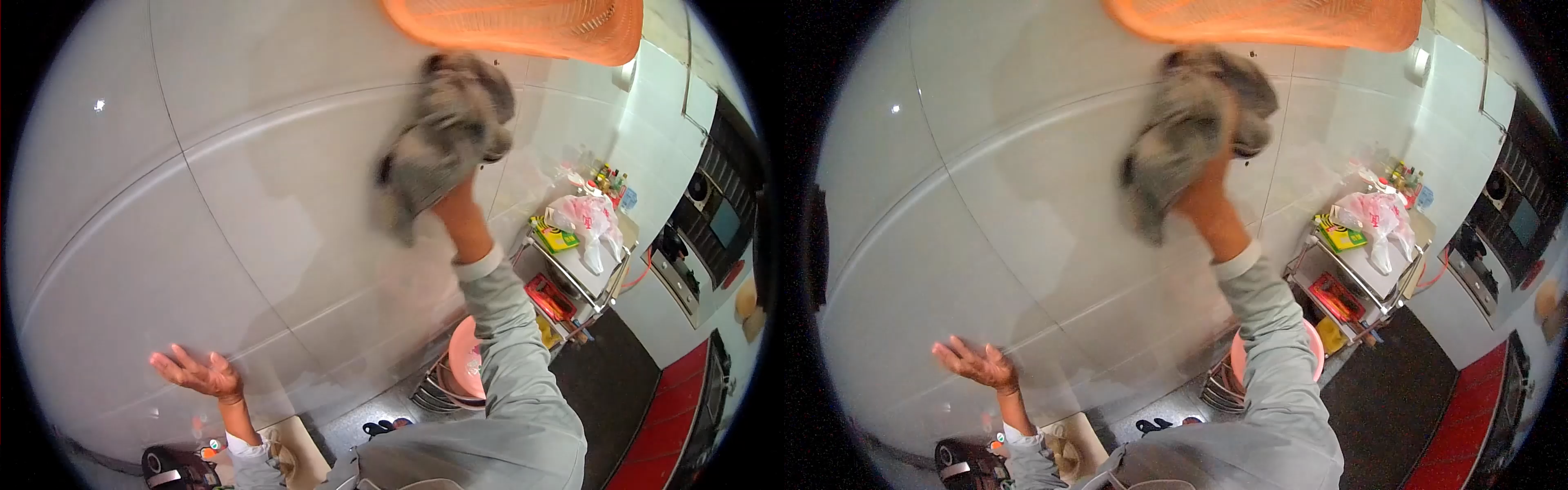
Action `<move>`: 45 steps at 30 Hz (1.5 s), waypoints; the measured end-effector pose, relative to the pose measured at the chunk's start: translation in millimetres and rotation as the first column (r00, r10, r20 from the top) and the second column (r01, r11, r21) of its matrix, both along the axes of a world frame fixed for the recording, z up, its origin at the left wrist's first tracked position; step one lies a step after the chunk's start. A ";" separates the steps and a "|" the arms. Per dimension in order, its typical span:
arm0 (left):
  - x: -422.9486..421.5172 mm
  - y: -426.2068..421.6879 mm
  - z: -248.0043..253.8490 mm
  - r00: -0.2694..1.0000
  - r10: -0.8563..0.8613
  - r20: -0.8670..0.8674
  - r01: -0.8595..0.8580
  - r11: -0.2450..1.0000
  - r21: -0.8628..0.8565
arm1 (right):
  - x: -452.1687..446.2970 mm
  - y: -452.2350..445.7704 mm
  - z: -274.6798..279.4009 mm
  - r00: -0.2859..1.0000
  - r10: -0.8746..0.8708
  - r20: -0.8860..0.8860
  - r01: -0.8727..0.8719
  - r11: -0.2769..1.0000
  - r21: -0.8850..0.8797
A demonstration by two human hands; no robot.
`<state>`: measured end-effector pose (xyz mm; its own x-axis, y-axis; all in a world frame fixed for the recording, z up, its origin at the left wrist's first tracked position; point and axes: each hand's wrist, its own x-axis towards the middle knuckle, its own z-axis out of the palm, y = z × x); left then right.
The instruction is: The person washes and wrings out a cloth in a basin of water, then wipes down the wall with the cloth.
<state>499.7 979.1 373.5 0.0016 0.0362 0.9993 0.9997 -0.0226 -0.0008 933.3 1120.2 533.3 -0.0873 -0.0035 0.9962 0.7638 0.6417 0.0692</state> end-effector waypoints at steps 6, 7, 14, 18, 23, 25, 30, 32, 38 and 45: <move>-0.9 -1.8 3.1 1.000 0.021 -0.006 -0.021 1.000 0.005 | -116.4 -70.1 31.0 0.960 0.113 0.256 -0.097 0.992 -0.076; -0.1 -2.5 2.4 1.000 0.012 -0.002 -0.012 1.000 -0.002 | -105.7 -63.7 28.2 0.957 0.132 0.257 -0.117 0.990 -0.075; 1.5 0.2 0.0 0.999 -0.035 0.025 0.035 0.999 0.010 | 27.6 -13.6 35.6 0.971 -0.235 -0.053 0.240 0.961 0.135; 2.3 -1.4 -0.6 0.999 -0.026 0.039 0.026 1.000 0.003 | 124.8 39.8 -14.2 0.946 -0.321 -0.046 0.318 0.946 -0.060; 1.3 -0.8 0.4 1.000 -0.025 0.009 0.025 1.000 0.004 | 52.7 28.8 -46.8 0.969 -0.214 0.120 0.218 0.976 -0.024; 0.9 -1.2 -0.3 1.000 -0.017 0.009 0.017 1.000 0.001 | -18.9 -11.6 -30.4 0.994 -0.100 0.053 0.103 0.992 -0.073; -0.6 -2.5 -1.7 1.000 0.004 0.002 -0.004 1.000 -0.013 | -115.5 -60.2 65.5 0.987 -0.048 0.152 0.040 0.998 0.054; -1.3 -3.5 -2.2 1.000 0.011 0.000 -0.011 1.000 -0.024 | -138.0 -67.5 91.6 0.995 -0.057 0.086 0.055 0.998 0.032; 0.1 -2.3 -2.7 1.000 0.000 0.010 0.001 1.000 -0.020 | -141.9 -70.9 68.7 0.987 0.055 0.150 -0.061 0.997 0.038; 3.0 -1.2 -1.2 0.999 -0.038 0.023 0.038 0.999 -0.017 | -16.2 -39.7 -97.2 0.994 -0.067 -0.084 0.054 0.988 -0.147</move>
<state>502.7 977.9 372.3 -0.0193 0.0536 0.9984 0.9979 -0.0607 0.0226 917.1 1080.5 436.1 0.0050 0.1435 0.9896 0.8006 0.5924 -0.0899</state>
